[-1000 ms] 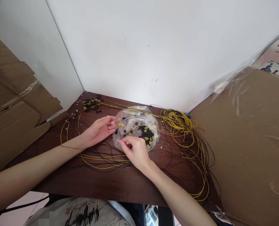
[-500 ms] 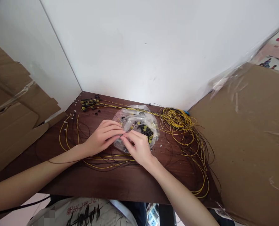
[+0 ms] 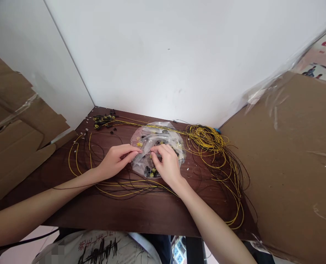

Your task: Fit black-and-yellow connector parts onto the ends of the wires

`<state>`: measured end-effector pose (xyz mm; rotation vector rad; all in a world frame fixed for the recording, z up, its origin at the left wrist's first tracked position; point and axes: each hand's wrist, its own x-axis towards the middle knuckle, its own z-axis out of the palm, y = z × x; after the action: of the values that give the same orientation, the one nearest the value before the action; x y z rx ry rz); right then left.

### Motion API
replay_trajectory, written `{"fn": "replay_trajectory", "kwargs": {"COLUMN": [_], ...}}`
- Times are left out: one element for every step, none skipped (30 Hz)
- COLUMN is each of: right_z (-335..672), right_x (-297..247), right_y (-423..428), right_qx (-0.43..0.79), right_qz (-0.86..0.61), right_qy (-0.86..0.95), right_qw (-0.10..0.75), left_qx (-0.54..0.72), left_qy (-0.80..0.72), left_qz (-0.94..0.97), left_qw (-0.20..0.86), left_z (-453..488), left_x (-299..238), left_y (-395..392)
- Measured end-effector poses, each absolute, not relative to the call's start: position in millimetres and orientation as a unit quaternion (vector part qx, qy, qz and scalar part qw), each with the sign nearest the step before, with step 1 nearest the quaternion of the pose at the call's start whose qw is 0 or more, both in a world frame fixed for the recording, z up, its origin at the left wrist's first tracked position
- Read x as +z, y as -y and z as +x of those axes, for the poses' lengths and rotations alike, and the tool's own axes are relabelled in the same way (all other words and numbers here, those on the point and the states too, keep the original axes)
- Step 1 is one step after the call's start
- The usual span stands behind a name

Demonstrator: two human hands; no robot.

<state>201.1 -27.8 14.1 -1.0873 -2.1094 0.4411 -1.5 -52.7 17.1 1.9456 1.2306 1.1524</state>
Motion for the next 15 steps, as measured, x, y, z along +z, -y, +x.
{"fn": "replay_trajectory", "kwargs": {"right_z": [202.0,203.0,204.1,205.5,207.2,209.1,211.2,213.5,215.8,218.0,219.9,221.4,222.5,223.2,223.4], "right_x": [12.5,11.0,9.6,8.6,8.2,8.5,9.6,11.4,13.8,16.6,19.3,21.6,23.2,24.0,23.9], "right_y": [26.2,24.5,22.8,21.1,19.3,17.5,15.8,14.2,12.9,11.7,10.8,10.2,9.8,9.5,9.3], "right_qx": [0.161,0.152,0.146,0.142,0.139,0.137,0.136,0.138,0.14,0.141,0.139,0.134,0.127,0.119,0.112], "right_qz": [-0.425,-0.428,-0.432,-0.436,-0.439,-0.44,-0.438,-0.433,-0.427,-0.421,-0.416,-0.412,-0.407,-0.403,-0.4], "right_qy": [0.822,0.826,0.828,0.828,0.828,0.828,0.829,0.833,0.838,0.845,0.852,0.86,0.868,0.875,0.881], "right_qw": [0.344,0.334,0.327,0.322,0.321,0.321,0.32,0.316,0.309,0.298,0.285,0.27,0.255,0.239,0.227], "left_qx": [0.434,0.437,0.439,0.441,0.442,0.442,0.44,0.437,0.433,0.429,0.424,0.421,0.421,0.42,0.42], "left_qy": [-0.465,-0.471,-0.475,-0.477,-0.478,-0.478,-0.477,-0.476,-0.475,-0.475,-0.475,-0.475,-0.474,-0.474,-0.473], "left_qz": [0.718,0.712,0.708,0.707,0.707,0.71,0.713,0.719,0.724,0.729,0.734,0.737,0.739,0.74,0.741], "left_qw": [0.283,0.284,0.283,0.28,0.275,0.27,0.264,0.257,0.25,0.243,0.236,0.231,0.228,0.226,0.225], "left_z": [-1.4,-1.4,-1.5,-1.5,-1.6,-1.7,-1.8,-1.7,-1.6,-1.3,-1.0,-0.6,-0.2,0.2,0.5], "left_x": [17.6,17.9,18.1,18.3,18.3,18.1,17.9,17.5,17.2,16.8,16.4,16.2,16.1,16.2,16.3], "left_y": [52.8,52.7,52.7,52.5,52.4,52.3,52.2,52.1,52.2,52.3,52.4,52.6,52.7,52.9,53.0]}}
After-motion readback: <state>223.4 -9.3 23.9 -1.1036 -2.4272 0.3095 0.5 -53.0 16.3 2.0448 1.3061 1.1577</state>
